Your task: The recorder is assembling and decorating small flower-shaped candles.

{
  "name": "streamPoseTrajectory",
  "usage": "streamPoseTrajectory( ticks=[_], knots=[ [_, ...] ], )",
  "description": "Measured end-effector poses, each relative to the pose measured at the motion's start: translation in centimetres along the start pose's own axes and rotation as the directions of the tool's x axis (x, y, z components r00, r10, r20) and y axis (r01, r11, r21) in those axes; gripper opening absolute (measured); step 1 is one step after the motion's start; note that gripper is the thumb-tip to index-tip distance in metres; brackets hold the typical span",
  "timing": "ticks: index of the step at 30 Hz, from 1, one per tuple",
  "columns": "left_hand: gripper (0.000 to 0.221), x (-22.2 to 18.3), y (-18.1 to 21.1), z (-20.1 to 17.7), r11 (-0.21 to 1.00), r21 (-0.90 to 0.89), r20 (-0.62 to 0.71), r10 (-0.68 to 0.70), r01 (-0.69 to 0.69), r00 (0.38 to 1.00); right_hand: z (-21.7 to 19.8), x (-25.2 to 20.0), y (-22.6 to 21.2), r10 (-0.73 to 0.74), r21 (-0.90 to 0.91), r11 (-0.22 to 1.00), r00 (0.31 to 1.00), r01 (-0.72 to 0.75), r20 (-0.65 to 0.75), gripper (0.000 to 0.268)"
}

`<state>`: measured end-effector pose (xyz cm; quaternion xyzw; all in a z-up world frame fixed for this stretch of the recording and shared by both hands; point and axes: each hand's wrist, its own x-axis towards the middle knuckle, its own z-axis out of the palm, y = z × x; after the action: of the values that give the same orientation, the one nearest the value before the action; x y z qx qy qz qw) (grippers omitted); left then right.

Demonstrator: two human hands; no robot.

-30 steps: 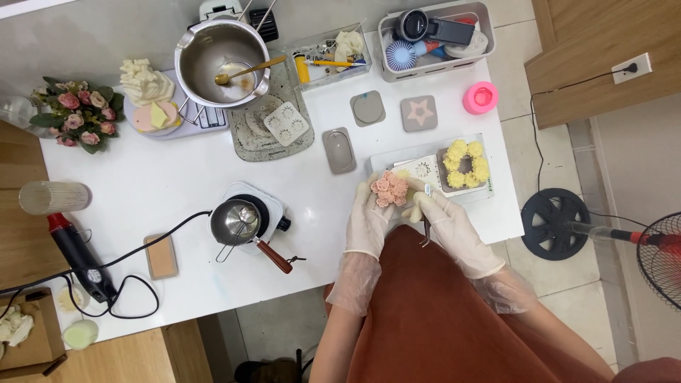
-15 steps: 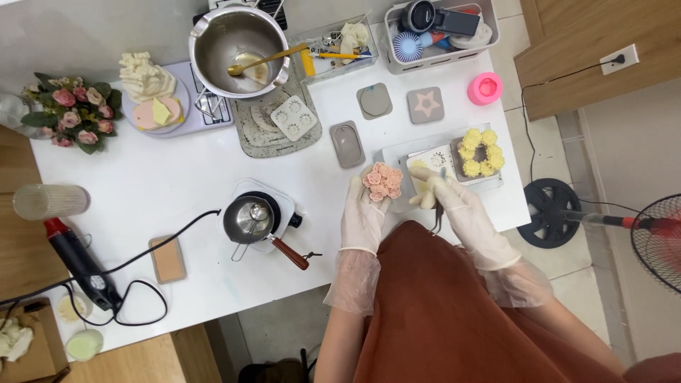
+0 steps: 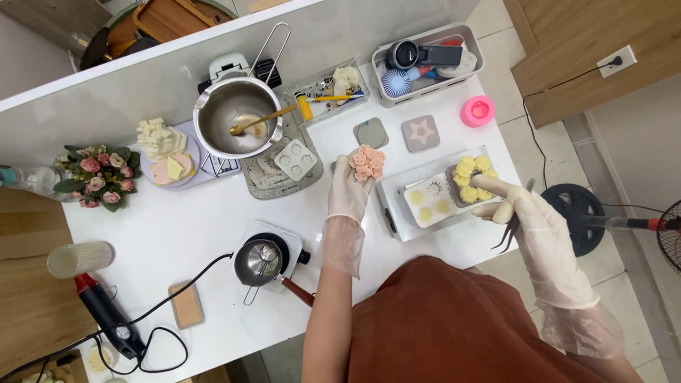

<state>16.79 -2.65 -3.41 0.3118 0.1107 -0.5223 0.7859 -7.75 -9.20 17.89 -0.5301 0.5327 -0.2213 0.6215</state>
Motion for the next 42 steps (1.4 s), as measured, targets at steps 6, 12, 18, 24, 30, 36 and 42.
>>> streamPoseTrajectory(
  ticks=[6, 12, 18, 24, 30, 36, 42],
  knots=[
    [0.05, 11.4, -3.6, -4.4, 0.995, 0.082, -0.067, -0.058, 0.064, 0.996, -5.9, 4.9, 0.4, -0.118, 0.082, 0.99, 0.993, 0.115, 0.033, 0.037],
    [0.048, 17.7, -5.2, -6.0, 0.956, 0.284, -0.304, 0.017, 0.073, 0.952, -11.1, 9.1, 0.8, -0.09, -0.003, 0.996, 0.996, 0.09, -0.013, 0.039],
    [0.044, 17.9, -5.3, -4.3, 0.935, 0.355, -0.399, 0.135, 0.017, 0.907, -15.5, 13.3, 2.9, 0.007, -0.025, 1.0, 1.0, -0.007, -0.021, 0.039],
    [0.036, 17.8, -5.8, -2.8, 0.925, 0.379, -0.482, 0.217, -0.021, 0.849, -17.3, 16.3, 2.9, 0.04, -0.062, 0.997, 0.999, -0.039, 0.013, 0.039],
    [0.04, 17.7, -6.1, -2.4, 0.869, 0.489, -0.483, 0.345, -0.079, 0.805, -17.6, 18.2, 2.3, 0.105, -0.125, 0.987, 0.994, -0.1, 0.033, 0.036],
    [0.052, 17.8, -6.6, -0.8, 0.665, 0.746, -0.449, 0.53, -0.024, 0.719, -18.9, 19.4, 2.2, 0.103, -0.241, 0.967, 0.993, -0.087, 0.054, 0.037],
    [0.059, 16.6, -6.7, 0.3, 0.553, 0.832, -0.351, 0.586, -0.044, 0.73, -20.7, 20.3, 3.4, 0.078, -0.201, 0.977, 0.996, -0.067, 0.045, 0.034]
  ],
)
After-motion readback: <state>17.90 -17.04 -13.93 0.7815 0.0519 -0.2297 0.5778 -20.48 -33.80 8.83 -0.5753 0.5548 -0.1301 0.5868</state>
